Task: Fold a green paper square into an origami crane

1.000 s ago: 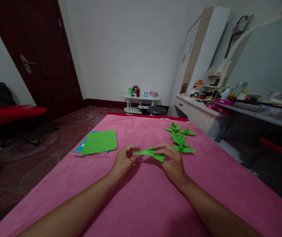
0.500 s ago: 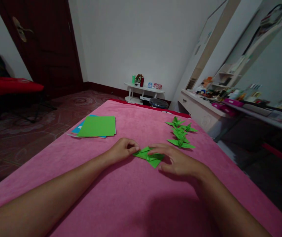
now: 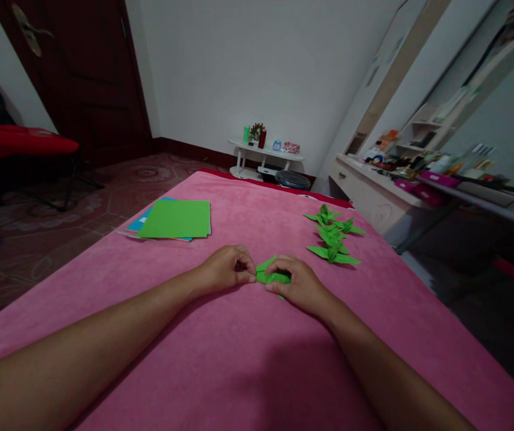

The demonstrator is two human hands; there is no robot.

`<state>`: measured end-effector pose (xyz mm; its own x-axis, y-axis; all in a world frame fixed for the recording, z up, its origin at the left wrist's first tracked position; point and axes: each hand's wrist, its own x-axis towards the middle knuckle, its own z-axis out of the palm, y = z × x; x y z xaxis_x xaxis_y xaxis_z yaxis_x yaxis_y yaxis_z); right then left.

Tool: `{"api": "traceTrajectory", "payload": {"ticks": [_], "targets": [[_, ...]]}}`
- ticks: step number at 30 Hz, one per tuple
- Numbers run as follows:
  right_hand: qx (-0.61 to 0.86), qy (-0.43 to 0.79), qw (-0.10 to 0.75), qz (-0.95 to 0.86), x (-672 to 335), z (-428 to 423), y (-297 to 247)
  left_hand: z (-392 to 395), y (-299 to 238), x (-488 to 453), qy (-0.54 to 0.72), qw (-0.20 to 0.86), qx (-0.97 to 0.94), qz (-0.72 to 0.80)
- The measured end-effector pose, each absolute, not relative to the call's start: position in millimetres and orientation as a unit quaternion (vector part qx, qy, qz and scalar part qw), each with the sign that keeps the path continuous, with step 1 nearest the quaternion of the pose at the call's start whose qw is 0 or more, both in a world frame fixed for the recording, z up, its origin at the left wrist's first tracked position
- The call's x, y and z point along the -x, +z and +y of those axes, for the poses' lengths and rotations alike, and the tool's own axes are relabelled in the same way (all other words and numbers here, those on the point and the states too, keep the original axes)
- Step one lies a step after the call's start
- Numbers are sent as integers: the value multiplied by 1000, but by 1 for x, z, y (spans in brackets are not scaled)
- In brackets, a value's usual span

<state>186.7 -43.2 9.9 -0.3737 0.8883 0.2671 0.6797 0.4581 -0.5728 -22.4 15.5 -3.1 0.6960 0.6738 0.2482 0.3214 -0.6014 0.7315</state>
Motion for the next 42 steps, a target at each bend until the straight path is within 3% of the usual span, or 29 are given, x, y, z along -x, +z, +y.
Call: {"api": "traceTrajectory", "payload": {"ticks": [29,42], "targets": [[551,208,291,-754,-181,-34,5,14,10,11,182,256,-862,398],[565,173,265,-762,-176,-34,6,12,7,9,200,228,-876,375]]}}
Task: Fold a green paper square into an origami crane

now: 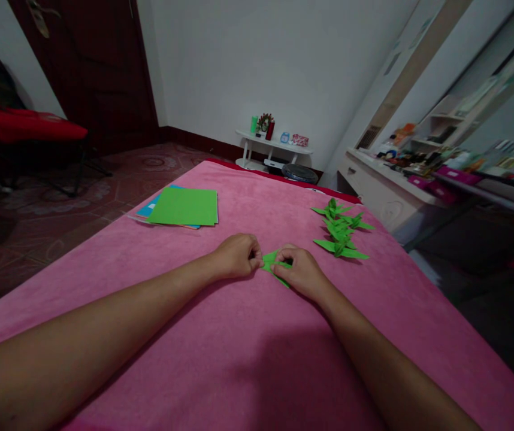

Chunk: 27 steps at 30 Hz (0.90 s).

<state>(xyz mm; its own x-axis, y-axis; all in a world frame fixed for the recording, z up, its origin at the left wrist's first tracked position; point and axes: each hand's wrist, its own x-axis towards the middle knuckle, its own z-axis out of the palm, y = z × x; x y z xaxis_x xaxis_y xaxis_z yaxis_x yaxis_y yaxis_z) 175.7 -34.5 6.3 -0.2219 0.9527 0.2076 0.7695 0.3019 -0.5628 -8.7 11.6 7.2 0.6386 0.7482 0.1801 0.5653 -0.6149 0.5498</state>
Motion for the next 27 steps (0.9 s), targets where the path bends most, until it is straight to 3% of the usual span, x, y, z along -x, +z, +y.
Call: {"api": "traceTrajectory", "payload": {"ticks": [11,27], "targets": [[575,163,268,-756,-173,-33,3,10,7,10,223,200,-883,361],[577,164,269,-753,-174,-33,3,15,5,16,240,273,-862,354]]}}
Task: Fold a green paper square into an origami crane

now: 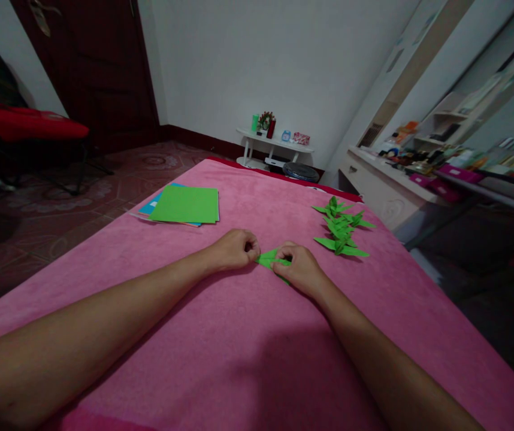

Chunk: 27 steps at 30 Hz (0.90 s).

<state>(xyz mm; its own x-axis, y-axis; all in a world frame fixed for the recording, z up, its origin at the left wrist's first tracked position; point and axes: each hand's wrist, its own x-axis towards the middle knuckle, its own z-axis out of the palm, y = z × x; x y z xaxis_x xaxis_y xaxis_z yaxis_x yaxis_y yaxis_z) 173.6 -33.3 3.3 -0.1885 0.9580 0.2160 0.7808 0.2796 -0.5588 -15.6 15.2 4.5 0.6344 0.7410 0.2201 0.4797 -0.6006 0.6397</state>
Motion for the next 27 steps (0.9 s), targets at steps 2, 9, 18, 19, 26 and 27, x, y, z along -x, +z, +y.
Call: {"api": "traceTrajectory", "payload": {"ticks": [2,9,18,19,26,27], "targets": [[579,166,270,-751,-173,-33,3,13,4,12,238,243,-858,385],[571,191,288,-745,-175,-32,2,11,2,6,217,205,-850,435],[498,385,290,-720,-203,-28,20,11,3,3,217,239,-849,418],[490,392,292,-722,-204,-28,20,10,3,2,233,233,-856,399],[483,387,306,-724,-205,-25,12,1,8,-1,283,216,-891,282],[484,384,306,-725,-205,-25,11,2,8,-1,281,220,-891,283]]}}
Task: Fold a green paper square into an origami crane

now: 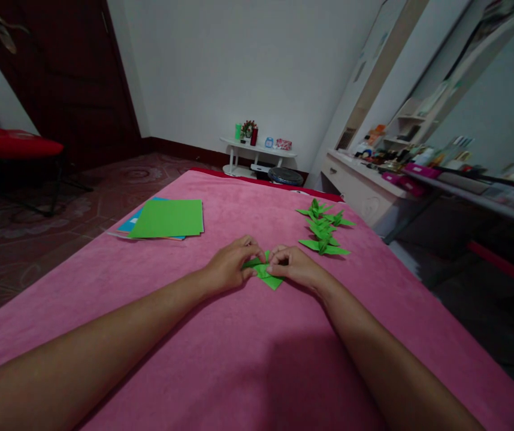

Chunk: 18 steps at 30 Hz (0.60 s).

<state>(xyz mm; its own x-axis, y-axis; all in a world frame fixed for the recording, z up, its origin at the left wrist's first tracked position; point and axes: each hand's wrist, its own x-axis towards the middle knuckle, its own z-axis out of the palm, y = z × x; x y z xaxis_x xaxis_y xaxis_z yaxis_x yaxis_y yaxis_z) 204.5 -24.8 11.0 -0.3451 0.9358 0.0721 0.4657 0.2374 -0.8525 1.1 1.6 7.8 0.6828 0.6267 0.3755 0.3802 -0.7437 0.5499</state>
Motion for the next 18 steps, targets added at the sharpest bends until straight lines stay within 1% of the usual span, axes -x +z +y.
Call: {"api": "traceTrajectory", "payload": {"ticks": [5,12,18], "targets": [[479,382,305,-729,-206,-22,8,11,0,-3,262,259,-883,293],[475,431,319,-698,-202,-23,10,26,-10,-8,234,368,-834,338],[488,454,338,-664,-197,-25,11,26,-9,-11,229,341,-835,366]]}}
